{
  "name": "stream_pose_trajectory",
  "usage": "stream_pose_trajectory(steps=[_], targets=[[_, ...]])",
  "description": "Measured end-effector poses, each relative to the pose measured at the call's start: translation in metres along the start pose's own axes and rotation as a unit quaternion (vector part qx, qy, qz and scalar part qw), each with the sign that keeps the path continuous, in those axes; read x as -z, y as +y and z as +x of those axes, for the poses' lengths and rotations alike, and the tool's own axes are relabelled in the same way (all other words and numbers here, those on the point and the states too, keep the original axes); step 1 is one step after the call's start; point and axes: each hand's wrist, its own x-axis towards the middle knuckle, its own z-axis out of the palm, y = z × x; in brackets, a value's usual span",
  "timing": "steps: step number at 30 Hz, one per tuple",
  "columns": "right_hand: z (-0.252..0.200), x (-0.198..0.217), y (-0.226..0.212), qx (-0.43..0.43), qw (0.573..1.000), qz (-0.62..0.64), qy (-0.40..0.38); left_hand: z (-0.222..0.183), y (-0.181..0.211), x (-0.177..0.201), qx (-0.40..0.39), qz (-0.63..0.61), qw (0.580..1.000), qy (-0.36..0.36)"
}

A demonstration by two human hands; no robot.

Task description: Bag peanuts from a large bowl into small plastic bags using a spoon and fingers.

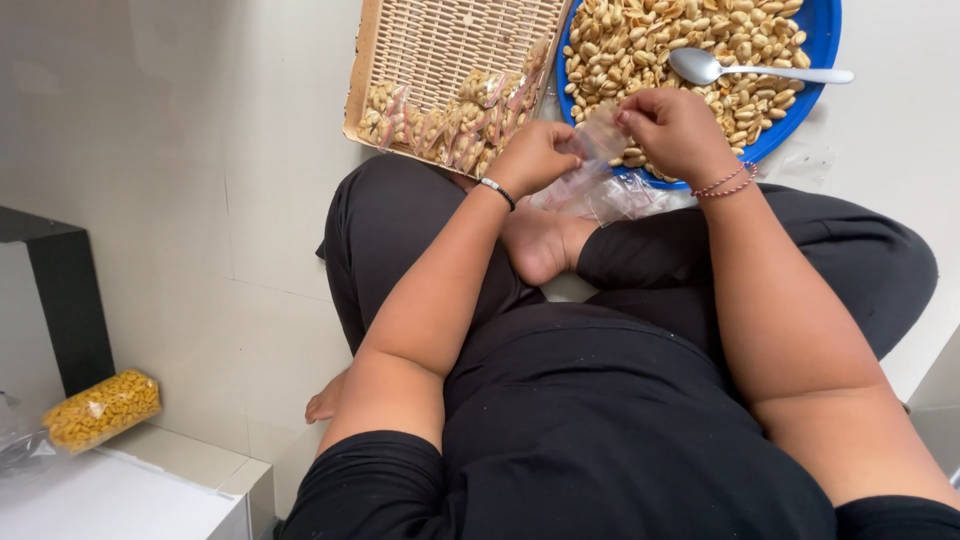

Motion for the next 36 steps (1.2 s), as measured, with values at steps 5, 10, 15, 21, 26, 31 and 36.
stream_pose_trajectory(steps=[5,10,15,21,26,31,36], targets=[[-0.004,-0.002,-0.012,-0.028,0.999,0.015,-0.023,0.005,-0.012,-0.001,-0.008,-0.001,0.999,0.032],[-0.001,-0.013,0.005,-0.003,0.999,-0.033,-0.033,-0.006,0.002,0.007,-0.009,0.002,0.998,0.057],[-0.004,-0.004,-0.022,-0.071,0.985,0.145,-0.058,-0.010,0.005,0.008,-0.033,0.023,0.998,0.049],[-0.003,-0.004,-0.001,-0.037,0.999,0.025,-0.013,-0.015,0.010,0.011,-0.025,0.013,1.000,0.011],[-0.003,0.008,-0.012,-0.027,0.998,0.046,0.026,-0.022,0.023,0.018,-0.012,0.000,1.000,-0.009],[-0.003,0.009,0.001,0.007,0.996,-0.027,0.088,-0.018,0.012,0.016,-0.021,0.033,0.999,-0.010],[-0.004,0.016,0.007,0.012,0.992,0.030,0.121,-0.013,0.001,0.012,0.017,0.114,0.991,-0.063]])
